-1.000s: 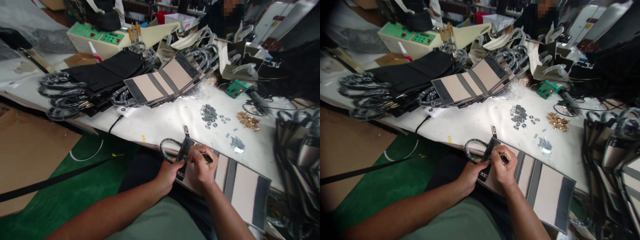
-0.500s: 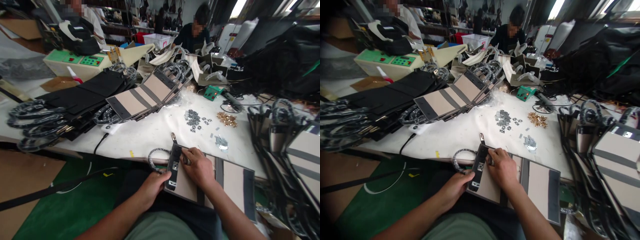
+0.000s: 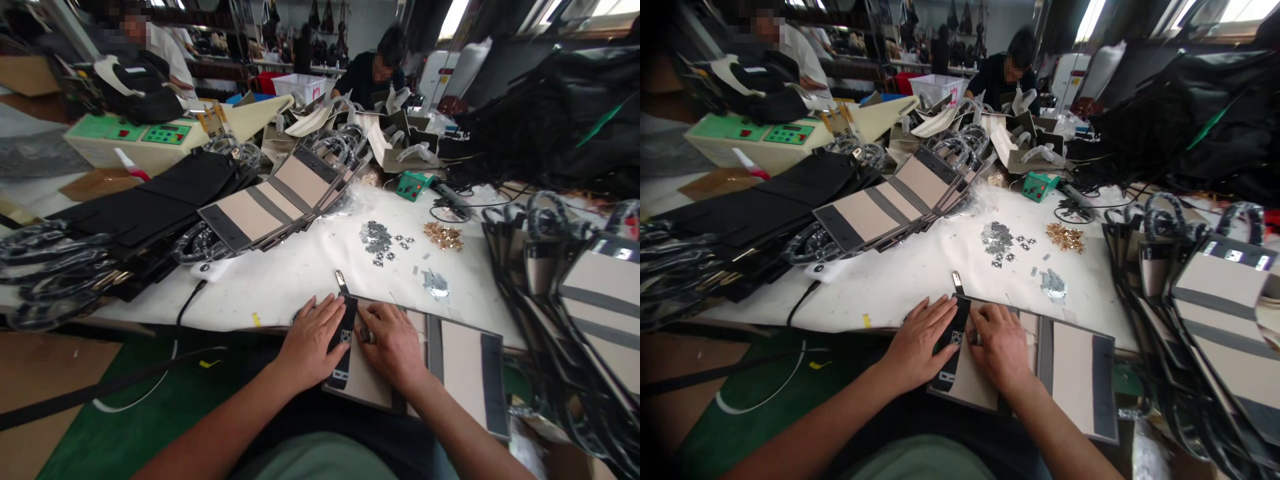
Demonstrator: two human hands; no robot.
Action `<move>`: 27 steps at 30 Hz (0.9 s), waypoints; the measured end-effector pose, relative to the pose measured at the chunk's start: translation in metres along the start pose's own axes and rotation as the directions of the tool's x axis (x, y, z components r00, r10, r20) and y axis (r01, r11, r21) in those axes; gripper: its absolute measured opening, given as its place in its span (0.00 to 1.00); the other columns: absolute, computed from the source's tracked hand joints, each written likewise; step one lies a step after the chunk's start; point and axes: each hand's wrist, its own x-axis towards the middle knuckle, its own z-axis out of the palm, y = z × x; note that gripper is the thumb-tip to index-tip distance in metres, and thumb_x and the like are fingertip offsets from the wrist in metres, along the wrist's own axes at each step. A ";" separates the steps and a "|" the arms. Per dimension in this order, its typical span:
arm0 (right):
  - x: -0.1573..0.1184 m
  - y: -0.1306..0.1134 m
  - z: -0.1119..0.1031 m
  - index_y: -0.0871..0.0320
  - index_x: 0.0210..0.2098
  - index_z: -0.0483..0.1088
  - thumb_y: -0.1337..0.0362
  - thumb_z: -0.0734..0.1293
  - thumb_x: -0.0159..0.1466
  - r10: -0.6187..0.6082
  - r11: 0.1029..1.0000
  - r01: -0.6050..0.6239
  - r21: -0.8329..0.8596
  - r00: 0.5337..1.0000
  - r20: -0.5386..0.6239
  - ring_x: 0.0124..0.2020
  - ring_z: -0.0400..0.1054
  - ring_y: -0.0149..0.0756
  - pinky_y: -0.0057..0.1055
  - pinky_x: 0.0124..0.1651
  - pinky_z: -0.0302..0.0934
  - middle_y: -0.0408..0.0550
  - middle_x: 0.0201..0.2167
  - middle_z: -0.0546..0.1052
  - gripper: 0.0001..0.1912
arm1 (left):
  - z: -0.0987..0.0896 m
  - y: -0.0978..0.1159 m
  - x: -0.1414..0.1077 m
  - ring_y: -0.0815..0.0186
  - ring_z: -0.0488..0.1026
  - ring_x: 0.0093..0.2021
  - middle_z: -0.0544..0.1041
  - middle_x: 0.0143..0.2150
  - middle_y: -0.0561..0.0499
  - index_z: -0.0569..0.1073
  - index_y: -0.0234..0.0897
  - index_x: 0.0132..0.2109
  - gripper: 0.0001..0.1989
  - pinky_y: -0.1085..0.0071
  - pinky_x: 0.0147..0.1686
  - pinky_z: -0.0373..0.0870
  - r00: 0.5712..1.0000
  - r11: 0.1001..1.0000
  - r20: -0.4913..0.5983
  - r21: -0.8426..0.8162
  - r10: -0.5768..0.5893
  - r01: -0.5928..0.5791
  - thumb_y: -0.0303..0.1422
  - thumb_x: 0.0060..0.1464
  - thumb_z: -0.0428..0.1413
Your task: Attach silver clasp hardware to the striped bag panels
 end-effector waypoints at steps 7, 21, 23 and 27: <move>0.005 0.002 -0.001 0.53 0.59 0.74 0.60 0.66 0.70 -0.002 1.000 0.001 0.021 0.999 0.043 0.50 0.69 0.50 0.44 0.54 0.62 0.53 0.50 0.77 0.19 | -0.008 -0.008 0.009 0.52 0.57 0.75 0.59 0.76 0.45 0.61 0.37 0.73 0.35 0.50 0.73 0.47 0.994 0.999 0.104 0.021 -0.037 0.035 0.45 0.64 0.55; 0.003 -0.009 -0.004 0.60 0.62 0.69 0.62 0.64 0.70 -0.007 0.996 -0.005 0.085 0.990 0.138 0.48 0.70 0.48 0.40 0.49 0.65 0.55 0.47 0.77 0.22 | -0.003 -0.010 0.009 0.52 0.55 0.75 0.60 0.75 0.42 0.59 0.36 0.73 0.33 0.49 0.72 0.47 0.994 0.992 0.096 0.114 0.041 -0.052 0.47 0.68 0.49; 0.005 -0.008 -0.007 0.60 0.62 0.68 0.61 0.64 0.70 -0.016 0.996 0.001 0.093 0.986 0.166 0.48 0.70 0.47 0.39 0.49 0.65 0.55 0.47 0.77 0.22 | -0.003 -0.010 0.010 0.52 0.55 0.75 0.60 0.76 0.43 0.59 0.37 0.74 0.33 0.49 0.72 0.47 0.994 0.989 0.102 0.137 0.042 -0.056 0.48 0.68 0.48; 0.008 -0.011 -0.010 0.60 0.59 0.69 0.62 0.64 0.70 -0.033 0.995 0.015 0.095 0.981 0.193 0.48 0.71 0.48 0.39 0.50 0.65 0.56 0.46 0.77 0.19 | -0.003 -0.009 0.010 0.51 0.55 0.75 0.59 0.76 0.43 0.58 0.37 0.74 0.33 0.47 0.72 0.48 0.993 0.982 0.115 0.179 0.039 -0.059 0.48 0.69 0.47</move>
